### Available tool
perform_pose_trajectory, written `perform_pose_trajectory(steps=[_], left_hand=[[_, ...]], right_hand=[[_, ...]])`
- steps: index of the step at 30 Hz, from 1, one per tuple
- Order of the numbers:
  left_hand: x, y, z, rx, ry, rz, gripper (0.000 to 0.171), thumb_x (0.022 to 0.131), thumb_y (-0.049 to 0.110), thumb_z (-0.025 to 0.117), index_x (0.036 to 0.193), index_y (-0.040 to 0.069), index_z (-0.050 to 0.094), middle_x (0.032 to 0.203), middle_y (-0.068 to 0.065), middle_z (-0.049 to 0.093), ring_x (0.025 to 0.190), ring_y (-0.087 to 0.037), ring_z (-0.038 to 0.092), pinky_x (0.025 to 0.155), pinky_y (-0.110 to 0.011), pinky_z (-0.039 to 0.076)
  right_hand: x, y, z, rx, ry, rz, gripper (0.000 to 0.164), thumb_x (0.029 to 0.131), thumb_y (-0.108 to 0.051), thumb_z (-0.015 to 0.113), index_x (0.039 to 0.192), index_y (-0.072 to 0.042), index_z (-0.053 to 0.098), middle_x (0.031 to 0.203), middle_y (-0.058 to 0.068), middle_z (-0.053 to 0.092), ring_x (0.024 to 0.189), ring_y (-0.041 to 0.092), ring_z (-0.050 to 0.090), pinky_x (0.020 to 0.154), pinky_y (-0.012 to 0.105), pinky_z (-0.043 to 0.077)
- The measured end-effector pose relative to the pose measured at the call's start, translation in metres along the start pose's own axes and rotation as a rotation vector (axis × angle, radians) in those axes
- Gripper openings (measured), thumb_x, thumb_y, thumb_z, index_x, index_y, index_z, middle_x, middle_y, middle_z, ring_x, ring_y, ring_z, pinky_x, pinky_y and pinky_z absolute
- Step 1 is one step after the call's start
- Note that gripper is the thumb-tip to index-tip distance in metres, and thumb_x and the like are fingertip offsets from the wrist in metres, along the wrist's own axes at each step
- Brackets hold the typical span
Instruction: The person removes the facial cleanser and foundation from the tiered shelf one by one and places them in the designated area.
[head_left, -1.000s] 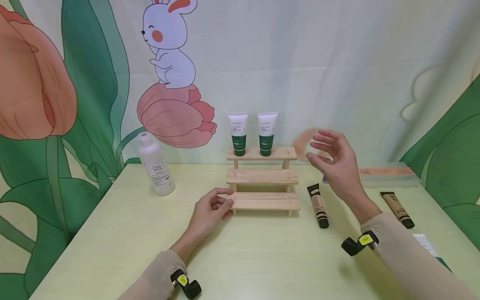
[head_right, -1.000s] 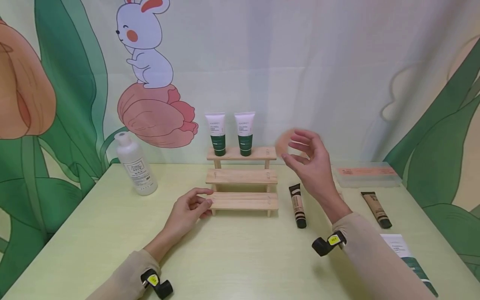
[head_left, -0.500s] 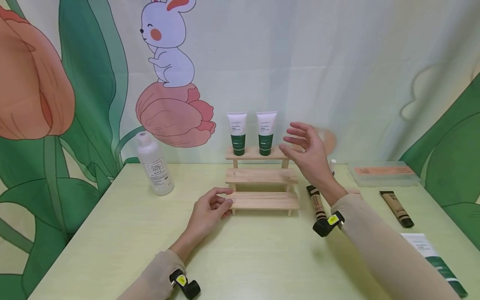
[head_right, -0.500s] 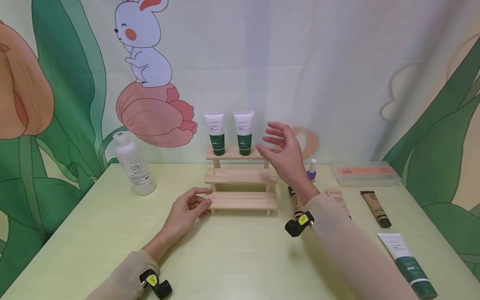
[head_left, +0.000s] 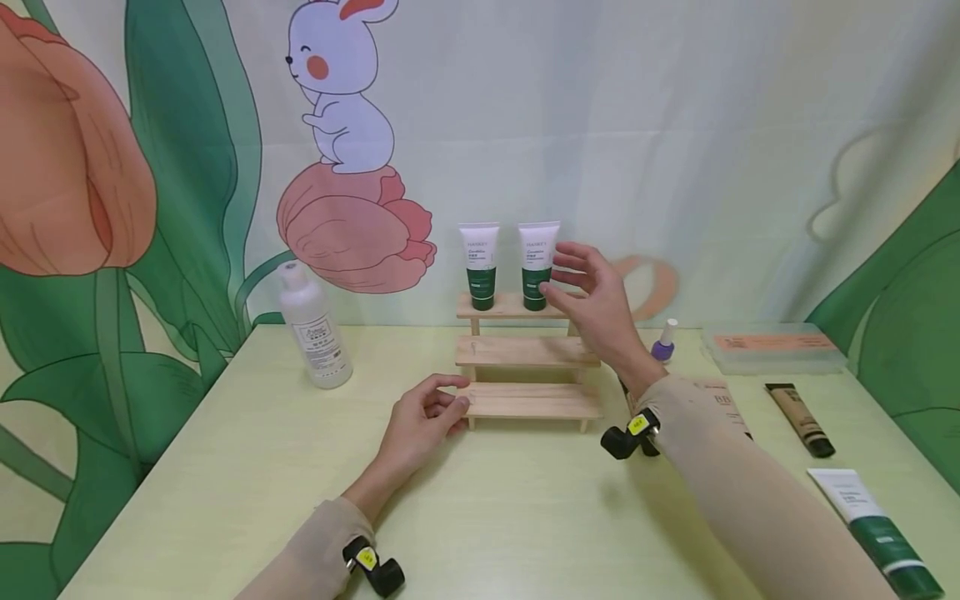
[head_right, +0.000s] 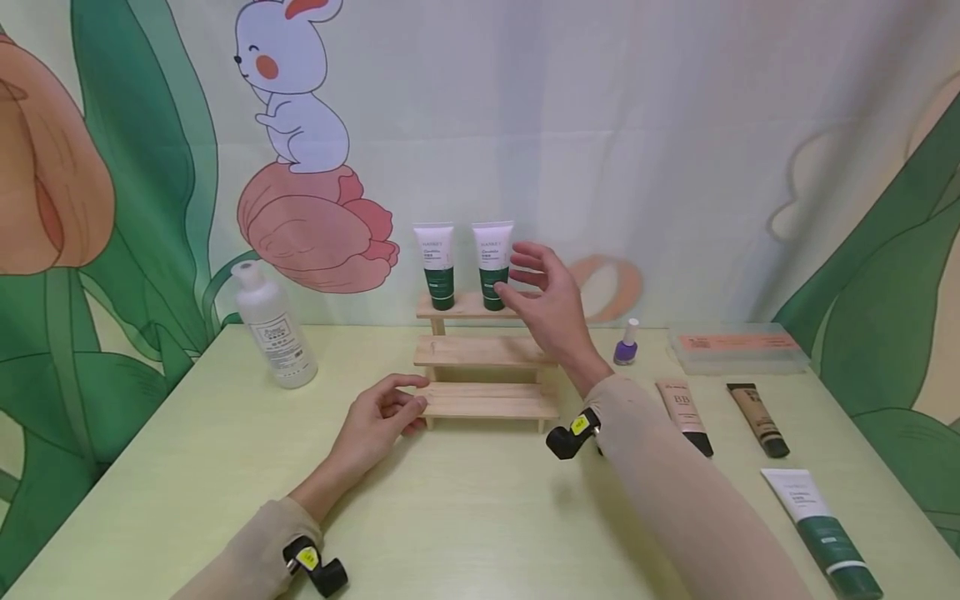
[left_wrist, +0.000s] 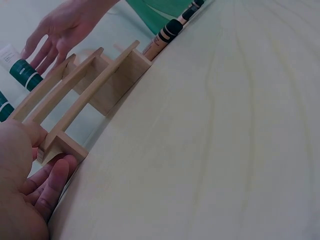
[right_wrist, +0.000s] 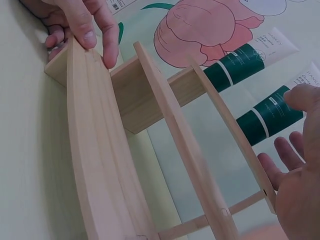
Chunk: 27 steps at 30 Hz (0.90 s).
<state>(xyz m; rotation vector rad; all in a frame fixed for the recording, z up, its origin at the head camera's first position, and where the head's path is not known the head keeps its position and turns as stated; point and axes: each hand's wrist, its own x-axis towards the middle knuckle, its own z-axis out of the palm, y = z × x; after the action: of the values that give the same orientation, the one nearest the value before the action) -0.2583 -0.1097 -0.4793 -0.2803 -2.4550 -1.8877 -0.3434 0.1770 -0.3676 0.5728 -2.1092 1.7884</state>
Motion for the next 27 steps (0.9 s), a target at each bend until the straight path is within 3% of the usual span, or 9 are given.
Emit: perform_pose_trajectory(steps=[10,19,27], left_hand=[[0.000,0.000,-0.001,-0.021,-0.005,0.004,0.027,0.108,0.017,0.077,0.134,0.016,0.076,0.099,-0.009,0.078,0.084,-0.023,0.078,0.076,-0.026,0.064],[0.002,-0.001,-0.001,-0.021,-0.010,0.005,0.027,0.107,0.018,0.078,0.134,0.018,0.076,0.099,-0.008,0.078,0.083,-0.023,0.078,0.075,-0.026,0.063],[0.001,-0.001,-0.001,-0.014,-0.007,0.001,0.027,0.107,0.018,0.078,0.134,0.018,0.076,0.099,-0.008,0.078,0.084,-0.023,0.078,0.075,-0.026,0.063]], right_hand=[[0.007,0.002,0.010,-0.044,-0.007,0.061,0.053,0.105,-0.011,0.080,0.152,-0.002,0.060,0.146,0.016,0.068,0.131,0.032,0.067,0.115,0.047,0.054],[0.008,0.002,0.012,-0.029,-0.004,0.083,0.052,0.105,-0.008,0.079,0.152,-0.002,0.059,0.142,0.018,0.070,0.128,0.031,0.068,0.105,0.032,0.057],[0.007,0.000,0.011,-0.036,-0.004,0.095,0.050,0.104,-0.006,0.080,0.149,-0.001,0.060,0.139,0.019,0.071,0.125,0.032,0.069,0.107,0.035,0.056]])
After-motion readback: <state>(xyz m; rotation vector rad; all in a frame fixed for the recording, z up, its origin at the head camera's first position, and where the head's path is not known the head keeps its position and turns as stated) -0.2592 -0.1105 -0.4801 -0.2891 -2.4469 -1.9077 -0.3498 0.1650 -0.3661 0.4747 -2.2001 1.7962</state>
